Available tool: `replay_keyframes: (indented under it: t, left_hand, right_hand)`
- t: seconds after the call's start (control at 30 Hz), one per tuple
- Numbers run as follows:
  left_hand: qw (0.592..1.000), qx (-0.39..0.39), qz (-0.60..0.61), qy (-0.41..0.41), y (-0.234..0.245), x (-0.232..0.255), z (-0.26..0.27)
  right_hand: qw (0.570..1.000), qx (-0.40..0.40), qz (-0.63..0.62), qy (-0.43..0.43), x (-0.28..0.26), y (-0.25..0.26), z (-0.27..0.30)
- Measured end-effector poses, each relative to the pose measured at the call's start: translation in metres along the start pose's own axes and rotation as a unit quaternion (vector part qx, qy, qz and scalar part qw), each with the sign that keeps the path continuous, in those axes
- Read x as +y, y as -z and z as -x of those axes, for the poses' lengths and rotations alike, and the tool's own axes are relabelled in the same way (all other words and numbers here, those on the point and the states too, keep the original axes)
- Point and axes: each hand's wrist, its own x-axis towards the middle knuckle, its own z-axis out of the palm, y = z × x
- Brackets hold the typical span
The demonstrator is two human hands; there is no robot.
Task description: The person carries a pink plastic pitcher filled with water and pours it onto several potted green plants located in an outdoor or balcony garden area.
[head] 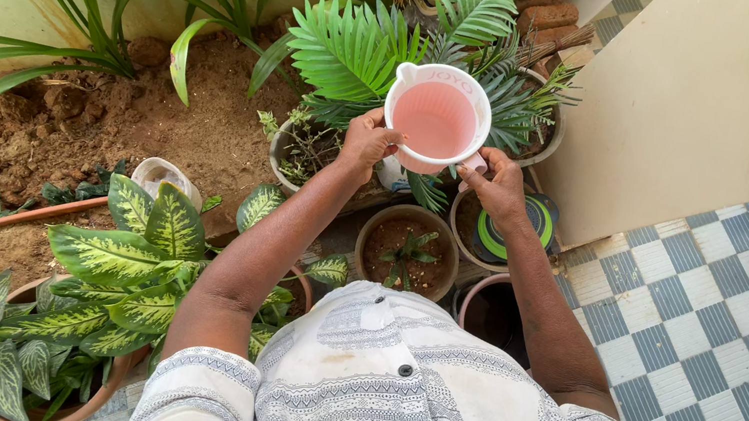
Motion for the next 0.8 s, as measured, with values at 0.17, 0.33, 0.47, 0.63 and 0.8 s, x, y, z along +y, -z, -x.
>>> replay_keyframes:
  t: [0.17, 0.33, 0.47, 0.63, 0.8]
  left_hand:
    - [1.000, 0.000, 0.003, -0.004, -0.013, 0.008, -0.013]
    - [1.000, -0.014, -0.008, -0.021, -0.023, 0.010, -0.026]
    - [1.000, -0.006, -0.008, -0.022, -0.028, 0.010, -0.031]
    - [1.000, -0.004, -0.011, -0.019, -0.032, 0.013, -0.041]
    - [1.000, -0.001, -0.010, -0.011, -0.037, 0.016, -0.053]
  right_hand:
    - [1.000, 0.002, -0.011, -0.009, -0.009, 0.013, -0.012]
    - [1.000, 0.002, -0.002, 0.008, -0.011, 0.029, -0.024]
    - [1.000, 0.000, 0.020, 0.012, -0.010, 0.036, -0.033]
    - [1.000, -0.005, -0.003, 0.004, -0.011, 0.040, -0.036]
    - [1.000, -0.001, -0.016, 0.003, -0.012, 0.045, -0.039]
